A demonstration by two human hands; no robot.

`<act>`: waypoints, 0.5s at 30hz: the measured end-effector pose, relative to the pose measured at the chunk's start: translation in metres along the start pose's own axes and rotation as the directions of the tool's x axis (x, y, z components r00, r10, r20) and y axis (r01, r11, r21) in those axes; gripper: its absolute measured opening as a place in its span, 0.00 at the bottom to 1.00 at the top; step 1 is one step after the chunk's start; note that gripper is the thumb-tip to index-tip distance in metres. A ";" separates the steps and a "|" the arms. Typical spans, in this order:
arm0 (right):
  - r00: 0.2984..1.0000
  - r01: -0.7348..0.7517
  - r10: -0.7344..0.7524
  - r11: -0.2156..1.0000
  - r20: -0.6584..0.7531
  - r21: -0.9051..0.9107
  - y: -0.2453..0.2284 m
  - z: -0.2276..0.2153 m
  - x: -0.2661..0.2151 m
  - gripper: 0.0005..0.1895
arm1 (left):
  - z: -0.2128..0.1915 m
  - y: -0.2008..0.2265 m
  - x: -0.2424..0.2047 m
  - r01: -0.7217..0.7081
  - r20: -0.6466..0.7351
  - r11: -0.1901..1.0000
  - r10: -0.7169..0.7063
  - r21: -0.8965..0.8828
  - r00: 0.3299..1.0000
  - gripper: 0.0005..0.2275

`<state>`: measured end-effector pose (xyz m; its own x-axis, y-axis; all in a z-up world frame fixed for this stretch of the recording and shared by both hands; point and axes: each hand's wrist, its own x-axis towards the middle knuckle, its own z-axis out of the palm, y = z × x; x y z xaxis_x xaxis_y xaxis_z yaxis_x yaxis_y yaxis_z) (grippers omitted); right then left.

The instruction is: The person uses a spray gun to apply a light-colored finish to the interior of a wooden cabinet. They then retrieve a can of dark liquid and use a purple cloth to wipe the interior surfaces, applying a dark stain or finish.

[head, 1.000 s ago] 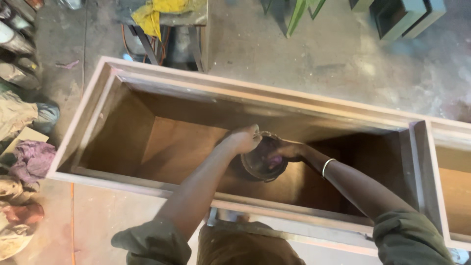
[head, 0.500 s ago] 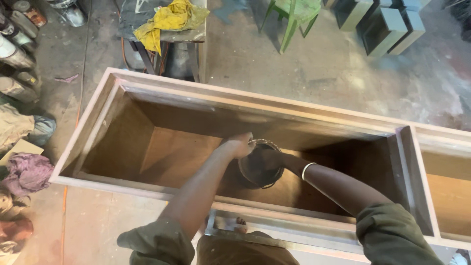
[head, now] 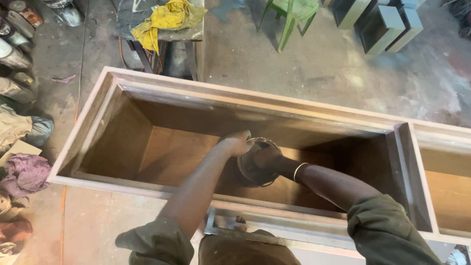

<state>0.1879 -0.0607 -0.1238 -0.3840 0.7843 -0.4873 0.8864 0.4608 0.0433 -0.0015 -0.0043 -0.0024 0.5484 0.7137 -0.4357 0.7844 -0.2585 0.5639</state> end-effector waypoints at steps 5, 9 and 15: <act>0.999 0.035 -0.032 0.993 0.023 -0.109 0.002 -0.007 -0.005 0.16 | 0.001 0.000 0.005 -0.010 -0.005 1.000 0.010 0.006 1.000 0.17; 0.998 0.034 -0.026 0.984 -0.051 0.174 0.012 -0.006 -0.009 0.17 | 0.003 -0.004 0.008 -0.043 -0.023 0.998 0.044 0.040 0.999 0.17; 0.950 0.308 -0.199 0.719 -0.240 0.623 0.046 -0.018 -0.024 0.34 | 0.001 -0.002 0.008 -0.023 -0.023 1.000 0.023 0.004 0.999 0.16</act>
<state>0.2332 -0.0513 -0.0945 -0.6034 0.7530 -0.2624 0.6804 0.3145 -0.6620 0.0015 0.0008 -0.0080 0.5598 0.7223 -0.4061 0.7726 -0.2779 0.5708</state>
